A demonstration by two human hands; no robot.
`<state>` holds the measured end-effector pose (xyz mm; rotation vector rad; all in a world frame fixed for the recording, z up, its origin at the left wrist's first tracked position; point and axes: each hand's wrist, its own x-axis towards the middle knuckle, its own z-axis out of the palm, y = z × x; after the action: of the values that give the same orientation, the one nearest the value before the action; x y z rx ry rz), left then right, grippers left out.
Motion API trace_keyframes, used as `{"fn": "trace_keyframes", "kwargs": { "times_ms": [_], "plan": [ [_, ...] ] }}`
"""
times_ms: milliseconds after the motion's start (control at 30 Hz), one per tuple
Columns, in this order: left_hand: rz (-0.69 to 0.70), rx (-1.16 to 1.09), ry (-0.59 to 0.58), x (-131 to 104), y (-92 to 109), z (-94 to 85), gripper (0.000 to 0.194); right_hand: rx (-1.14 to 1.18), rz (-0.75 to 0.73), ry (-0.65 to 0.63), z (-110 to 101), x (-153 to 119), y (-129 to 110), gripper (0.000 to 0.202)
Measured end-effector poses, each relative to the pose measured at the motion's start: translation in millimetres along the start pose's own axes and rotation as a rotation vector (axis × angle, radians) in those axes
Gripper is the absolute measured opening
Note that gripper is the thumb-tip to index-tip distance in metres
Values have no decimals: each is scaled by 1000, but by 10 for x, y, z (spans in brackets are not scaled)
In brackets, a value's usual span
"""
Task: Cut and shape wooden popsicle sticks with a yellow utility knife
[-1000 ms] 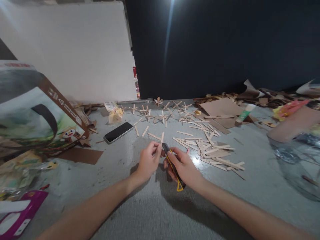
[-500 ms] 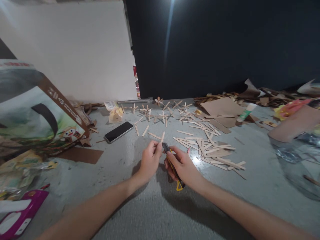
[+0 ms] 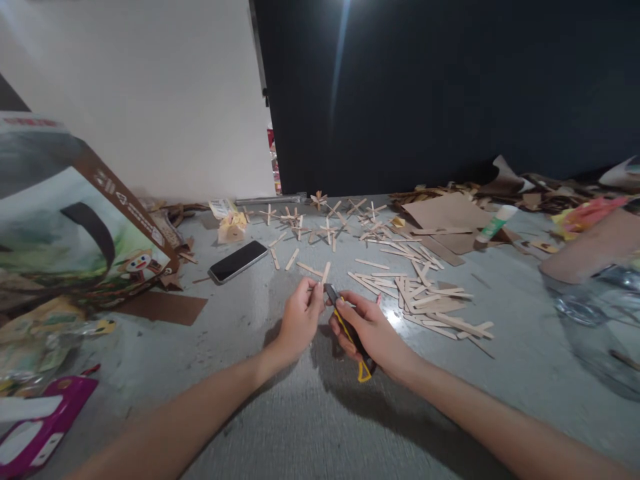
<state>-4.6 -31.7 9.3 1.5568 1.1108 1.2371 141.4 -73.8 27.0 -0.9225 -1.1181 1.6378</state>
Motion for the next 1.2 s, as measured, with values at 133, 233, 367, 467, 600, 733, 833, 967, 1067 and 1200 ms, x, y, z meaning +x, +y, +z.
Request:
{"fn": "trace_keyframes", "kwargs": {
  "times_ms": [133, 233, 367, 467, 600, 733, 833, 967, 1067, 1200],
  "plan": [
    [29, -15, -8, 3, 0, -9, 48, 63, 18, -17, -12, 1, -12, 48],
    [42, -11, 1, 1, -13, -15, 46, 102, 47, -28, -17, -5, -39, 47],
    [42, 5, 15, -2, -28, -16, 46, 159, 87, -55, -31, -20, -86, 46],
    [44, -13, 12, 1, -22, -10, 47, 197, 109, -75, -45, -22, -104, 44],
    [18, -61, 6, 11, 5, -1, 51, 211, 114, -82, -47, -14, -102, 43],
    [24, -65, 4, 15, 16, -8, 52, 143, 62, -69, -37, 3, -71, 44],
    [75, 30, 4, 5, 0, -28, 49, -9, -4, -29, -33, 12, -44, 45],
    [121, 160, 7, -12, -27, -64, 41, -242, -101, 27, -31, -3, -39, 41],
    [139, 234, -7, -13, -36, -88, 38, -299, -106, 36, -33, -15, -47, 39],
    [148, 251, -20, -4, -51, -96, 38, -224, -79, 18, -38, -8, -25, 43]
  ]
}}
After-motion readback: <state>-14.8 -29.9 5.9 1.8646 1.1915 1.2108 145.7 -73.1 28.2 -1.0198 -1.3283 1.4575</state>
